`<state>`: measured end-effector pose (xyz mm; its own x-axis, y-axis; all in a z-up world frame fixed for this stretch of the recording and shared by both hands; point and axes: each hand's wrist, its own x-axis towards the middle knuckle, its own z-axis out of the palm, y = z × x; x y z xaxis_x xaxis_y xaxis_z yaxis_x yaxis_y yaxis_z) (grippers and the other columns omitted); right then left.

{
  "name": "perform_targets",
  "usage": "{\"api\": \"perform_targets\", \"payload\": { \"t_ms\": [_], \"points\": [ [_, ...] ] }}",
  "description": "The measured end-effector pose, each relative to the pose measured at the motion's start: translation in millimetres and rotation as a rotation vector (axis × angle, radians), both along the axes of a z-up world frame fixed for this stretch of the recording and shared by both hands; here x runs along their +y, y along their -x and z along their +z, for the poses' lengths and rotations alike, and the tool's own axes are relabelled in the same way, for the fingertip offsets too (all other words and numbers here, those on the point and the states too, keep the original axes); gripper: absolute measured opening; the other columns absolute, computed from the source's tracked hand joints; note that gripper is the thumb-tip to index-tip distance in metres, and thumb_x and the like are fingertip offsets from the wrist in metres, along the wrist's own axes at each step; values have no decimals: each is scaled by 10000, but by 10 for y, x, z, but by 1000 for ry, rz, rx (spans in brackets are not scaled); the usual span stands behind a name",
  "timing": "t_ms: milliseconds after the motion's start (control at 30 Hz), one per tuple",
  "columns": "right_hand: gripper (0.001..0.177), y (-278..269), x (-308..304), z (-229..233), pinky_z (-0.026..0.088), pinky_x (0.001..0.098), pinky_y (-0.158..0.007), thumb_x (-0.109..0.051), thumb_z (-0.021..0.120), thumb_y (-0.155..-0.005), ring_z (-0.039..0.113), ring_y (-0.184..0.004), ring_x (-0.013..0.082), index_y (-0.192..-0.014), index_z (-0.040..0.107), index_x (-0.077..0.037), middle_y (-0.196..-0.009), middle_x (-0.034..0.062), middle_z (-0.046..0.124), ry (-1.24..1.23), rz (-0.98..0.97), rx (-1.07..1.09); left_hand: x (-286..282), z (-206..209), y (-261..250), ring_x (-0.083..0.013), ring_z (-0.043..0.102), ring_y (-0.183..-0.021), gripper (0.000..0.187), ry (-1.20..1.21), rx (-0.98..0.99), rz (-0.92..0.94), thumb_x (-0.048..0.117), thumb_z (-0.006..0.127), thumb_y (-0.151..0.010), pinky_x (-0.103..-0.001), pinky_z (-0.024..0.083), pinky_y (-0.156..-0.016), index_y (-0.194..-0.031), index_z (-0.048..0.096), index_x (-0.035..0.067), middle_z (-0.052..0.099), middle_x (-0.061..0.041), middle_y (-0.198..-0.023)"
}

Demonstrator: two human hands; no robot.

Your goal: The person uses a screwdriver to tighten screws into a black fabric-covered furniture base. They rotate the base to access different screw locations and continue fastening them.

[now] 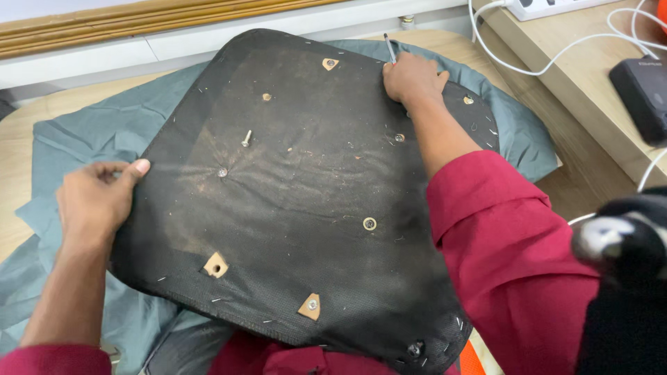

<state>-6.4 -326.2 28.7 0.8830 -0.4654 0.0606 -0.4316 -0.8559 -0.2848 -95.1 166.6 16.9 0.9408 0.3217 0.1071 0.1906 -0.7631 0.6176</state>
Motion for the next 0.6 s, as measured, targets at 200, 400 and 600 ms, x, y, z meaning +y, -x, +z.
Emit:
{"api": "perform_targets", "payload": {
  "t_ms": [200,400,600],
  "points": [
    [482,154,-34,5,278,627,-1121,-433,461,-1001,477,-1359,343,-1335,619,-122,-1400,117,602,-33,-45,-20,-614,467,-1007,-240,716,-858,307,-28,-322,-388,267,849,-928,-378,540,-793,-1116,775,35,761,-142,-952],
    [500,247,-25,80,246,622,-1158,-441,461,-1006,475,-1384,337,-1357,618,-123,-1424,129,601,-58,-51,24,-877,341,-1345,-432,648,-1128,511,-259,36,-367,502,710,-960,-502,487,-974,-1157,764,33,708,-269,-1156],
    [483,312,-84,101,224,633,-1163,-399,468,-987,459,-1394,349,-1356,635,-136,-1431,130,594,-84,-56,21,-642,-10,-1322,-487,524,-1290,918,-244,337,-233,765,506,-954,-549,405,-1054,-1292,636,-79,588,-330,-1335]
  ]
}}
